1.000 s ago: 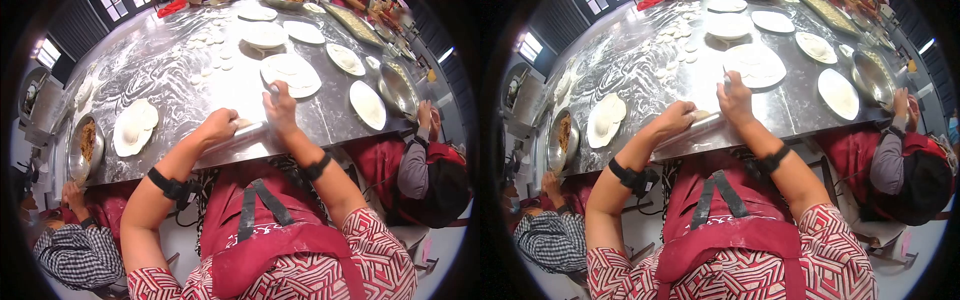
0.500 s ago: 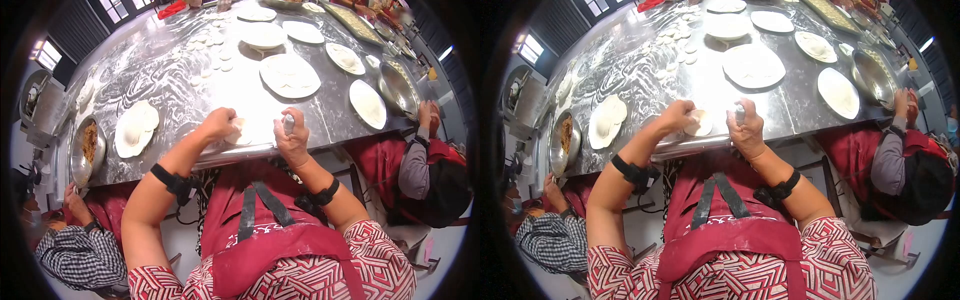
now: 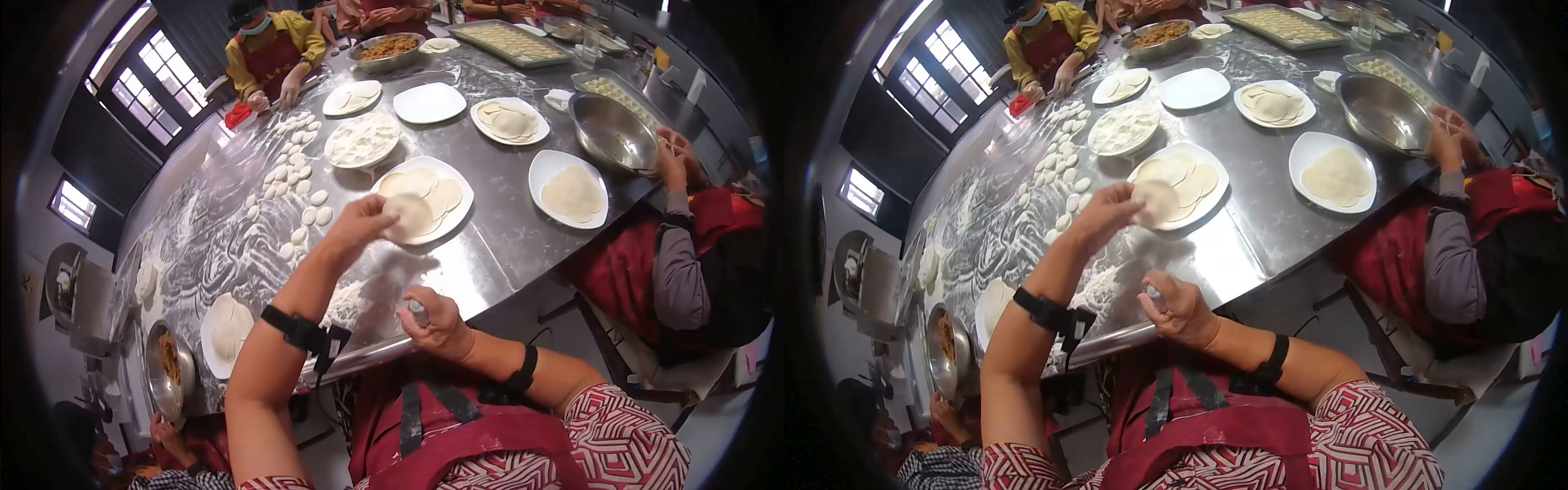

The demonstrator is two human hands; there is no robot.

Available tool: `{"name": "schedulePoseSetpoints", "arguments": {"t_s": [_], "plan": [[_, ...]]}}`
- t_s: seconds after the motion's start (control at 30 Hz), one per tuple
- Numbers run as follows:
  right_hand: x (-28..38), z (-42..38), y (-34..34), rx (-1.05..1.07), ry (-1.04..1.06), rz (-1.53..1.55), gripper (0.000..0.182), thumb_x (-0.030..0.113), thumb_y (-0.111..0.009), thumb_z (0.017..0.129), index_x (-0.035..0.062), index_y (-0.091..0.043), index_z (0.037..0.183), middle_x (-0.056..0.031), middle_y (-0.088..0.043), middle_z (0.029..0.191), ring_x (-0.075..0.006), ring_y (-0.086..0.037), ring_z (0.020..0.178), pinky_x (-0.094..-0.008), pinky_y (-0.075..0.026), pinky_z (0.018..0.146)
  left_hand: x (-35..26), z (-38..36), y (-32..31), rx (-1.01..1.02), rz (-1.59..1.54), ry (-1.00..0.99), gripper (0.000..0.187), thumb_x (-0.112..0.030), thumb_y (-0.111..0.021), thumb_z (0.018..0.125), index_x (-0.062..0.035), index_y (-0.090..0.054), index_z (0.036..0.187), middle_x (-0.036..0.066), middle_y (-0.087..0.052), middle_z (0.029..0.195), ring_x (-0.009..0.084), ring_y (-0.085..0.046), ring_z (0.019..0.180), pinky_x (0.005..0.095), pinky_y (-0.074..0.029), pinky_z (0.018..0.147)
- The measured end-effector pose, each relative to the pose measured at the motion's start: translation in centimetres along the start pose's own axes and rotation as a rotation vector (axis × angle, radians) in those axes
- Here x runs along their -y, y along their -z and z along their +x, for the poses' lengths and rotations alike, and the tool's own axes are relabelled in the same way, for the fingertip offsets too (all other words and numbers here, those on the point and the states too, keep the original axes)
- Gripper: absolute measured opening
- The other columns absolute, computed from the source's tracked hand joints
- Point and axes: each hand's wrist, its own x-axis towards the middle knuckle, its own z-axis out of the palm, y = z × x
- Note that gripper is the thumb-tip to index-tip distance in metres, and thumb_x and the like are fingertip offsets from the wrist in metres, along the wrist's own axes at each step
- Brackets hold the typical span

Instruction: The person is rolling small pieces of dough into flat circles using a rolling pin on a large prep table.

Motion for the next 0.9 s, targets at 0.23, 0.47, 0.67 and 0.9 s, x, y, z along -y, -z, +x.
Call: {"name": "schedulePoseSetpoints", "arguments": {"t_s": [0.23,0.47,0.67,0.9], "plan": [[-0.5,0.0,-0.1,-0.002,0.032,-0.009,0.039,-0.001,-0.067,0.074,0.0006,-0.047,0.108,-0.0183,-0.061,0.089,-0.0357,-0.063,0.07,-0.0371,-0.051,0.058,5.5,2.3,10.4,-0.573,1.489,-0.117,0.037,-0.011,-0.056,0.082,-0.0013,-0.05,0.117,0.023,-0.055,0.114,0.0398,-0.056,0.1,0.0466,-0.045,0.086],[-0.3,0.3,-0.1,0.025,-0.016,0.002,0.039,-0.002,-0.067,0.074,0.0002,-0.047,0.108,-0.0188,-0.06,0.092,-0.0352,-0.063,0.073,-0.0355,-0.051,0.059,6.1,-1.7,6.4,-0.292,1.521,-0.19,0.033,-0.002,-0.052,0.076,-0.0048,-0.052,0.109,0.019,-0.055,0.107,0.0389,-0.055,0.098,0.0442,-0.047,0.082],[0.2,0.4,0.1,0.059,0.059,-0.133,0.037,-0.002,-0.066,0.075,0.0005,-0.048,0.108,-0.0169,-0.058,0.088,-0.0274,-0.062,0.062,-0.0337,-0.048,0.052,4.7,-4.5,3.2,-0.202,1.315,-0.097,0.02,-0.007,-0.063,0.069,-0.0057,-0.063,0.089,0.015,-0.062,0.088,0.0323,-0.063,0.081,0.0386,-0.049,0.071],[-0.4,0.1,-0.6,-0.048,0.024,-0.089,0.032,0.001,-0.065,0.078,0.0036,-0.049,0.105,-0.0126,-0.057,0.076,-0.0218,-0.057,0.05,-0.0324,-0.046,0.048,4.7,-10.4,2.1,-0.033,0.5,0.388,0.02,-0.012,-0.065,0.077,0.0015,-0.069,0.092,0.009,-0.066,0.071,0.0157,-0.059,0.061,0.0297,-0.048,0.058]]}}
